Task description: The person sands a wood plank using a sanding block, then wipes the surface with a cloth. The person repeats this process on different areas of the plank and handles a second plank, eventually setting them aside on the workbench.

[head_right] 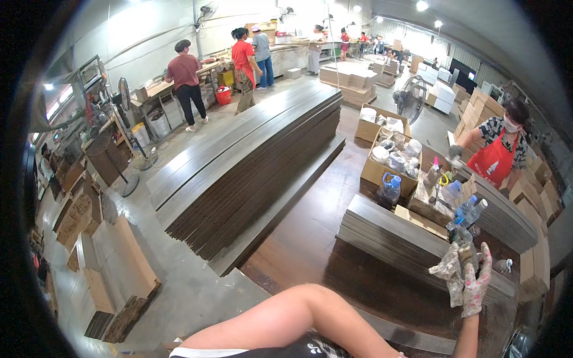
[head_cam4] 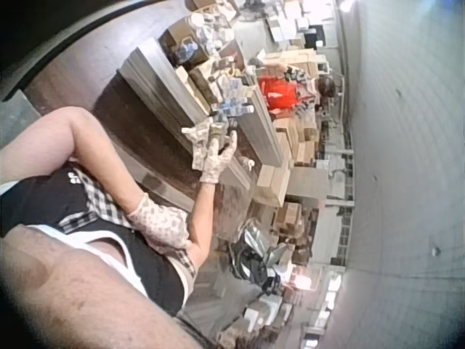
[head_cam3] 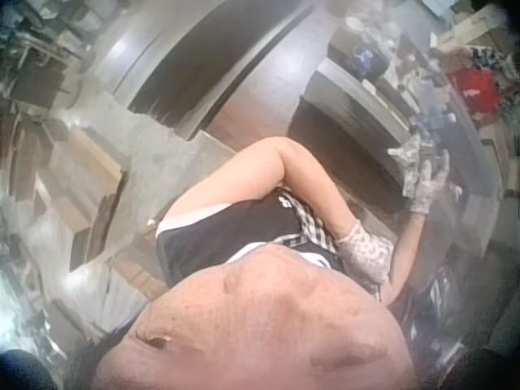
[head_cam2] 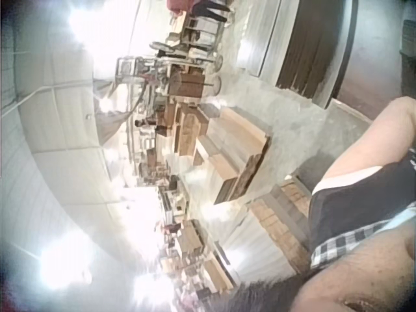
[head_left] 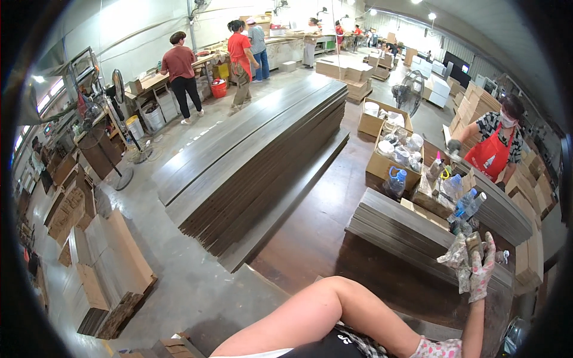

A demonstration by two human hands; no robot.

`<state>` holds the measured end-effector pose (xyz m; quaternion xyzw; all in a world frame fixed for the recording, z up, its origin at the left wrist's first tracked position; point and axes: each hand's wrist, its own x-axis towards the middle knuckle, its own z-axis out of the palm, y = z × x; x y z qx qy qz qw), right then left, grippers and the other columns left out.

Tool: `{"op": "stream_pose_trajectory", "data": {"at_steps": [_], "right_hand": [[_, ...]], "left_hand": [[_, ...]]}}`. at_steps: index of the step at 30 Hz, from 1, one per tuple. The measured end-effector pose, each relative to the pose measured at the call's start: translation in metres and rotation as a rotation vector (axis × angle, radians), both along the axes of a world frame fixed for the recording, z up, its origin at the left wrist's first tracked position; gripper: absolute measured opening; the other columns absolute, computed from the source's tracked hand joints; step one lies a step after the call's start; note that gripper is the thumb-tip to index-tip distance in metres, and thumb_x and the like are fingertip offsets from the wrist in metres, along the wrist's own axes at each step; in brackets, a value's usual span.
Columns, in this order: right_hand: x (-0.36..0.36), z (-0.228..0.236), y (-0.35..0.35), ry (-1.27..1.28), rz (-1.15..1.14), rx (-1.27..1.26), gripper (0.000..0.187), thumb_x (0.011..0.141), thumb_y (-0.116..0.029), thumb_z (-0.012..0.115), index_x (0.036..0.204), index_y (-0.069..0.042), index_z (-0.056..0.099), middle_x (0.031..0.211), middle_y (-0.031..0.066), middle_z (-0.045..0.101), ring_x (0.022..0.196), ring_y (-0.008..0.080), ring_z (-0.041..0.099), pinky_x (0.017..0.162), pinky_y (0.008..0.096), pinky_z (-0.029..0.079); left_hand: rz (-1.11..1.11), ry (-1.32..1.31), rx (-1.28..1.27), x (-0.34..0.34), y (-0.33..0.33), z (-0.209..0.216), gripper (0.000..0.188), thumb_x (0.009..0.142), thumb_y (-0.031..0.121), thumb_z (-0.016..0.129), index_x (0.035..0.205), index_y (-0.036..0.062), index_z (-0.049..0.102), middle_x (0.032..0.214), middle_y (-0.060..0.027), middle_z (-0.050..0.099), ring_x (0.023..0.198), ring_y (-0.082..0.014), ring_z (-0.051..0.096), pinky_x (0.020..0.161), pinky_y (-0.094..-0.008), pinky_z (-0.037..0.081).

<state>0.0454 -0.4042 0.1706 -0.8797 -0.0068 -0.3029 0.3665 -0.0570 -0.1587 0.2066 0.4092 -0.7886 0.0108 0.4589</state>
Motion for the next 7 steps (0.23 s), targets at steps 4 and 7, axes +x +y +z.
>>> {"op": "stream_pose_trajectory", "data": {"at_steps": [4,7], "right_hand": [[-0.003,-0.023,0.039,0.031,0.065,0.236,0.063,0.092,-0.010,0.062,0.150,0.000,0.040,0.149,0.0108,0.047,0.134,0.0216,0.044,0.115,0.0369,0.032],[-0.005,-0.043,0.078,0.029,0.139,0.422,0.061,0.092,-0.008,0.062,0.149,-0.002,0.041,0.138,0.0090,0.052,0.121,0.0191,0.053,0.107,0.0336,0.041]], "left_hand": [[0.039,-0.038,-0.409,-0.040,-0.054,-0.009,0.022,0.085,0.033,0.061,0.077,0.0154,0.073,0.065,-0.0064,0.066,0.062,-0.0305,0.068,0.053,-0.0467,0.046],[0.048,-0.333,-0.254,-0.036,0.019,0.058,0.020,0.085,0.032,0.061,0.087,0.0163,0.074,0.076,-0.0064,0.070,0.076,-0.0298,0.070,0.058,-0.0514,0.047]]}}
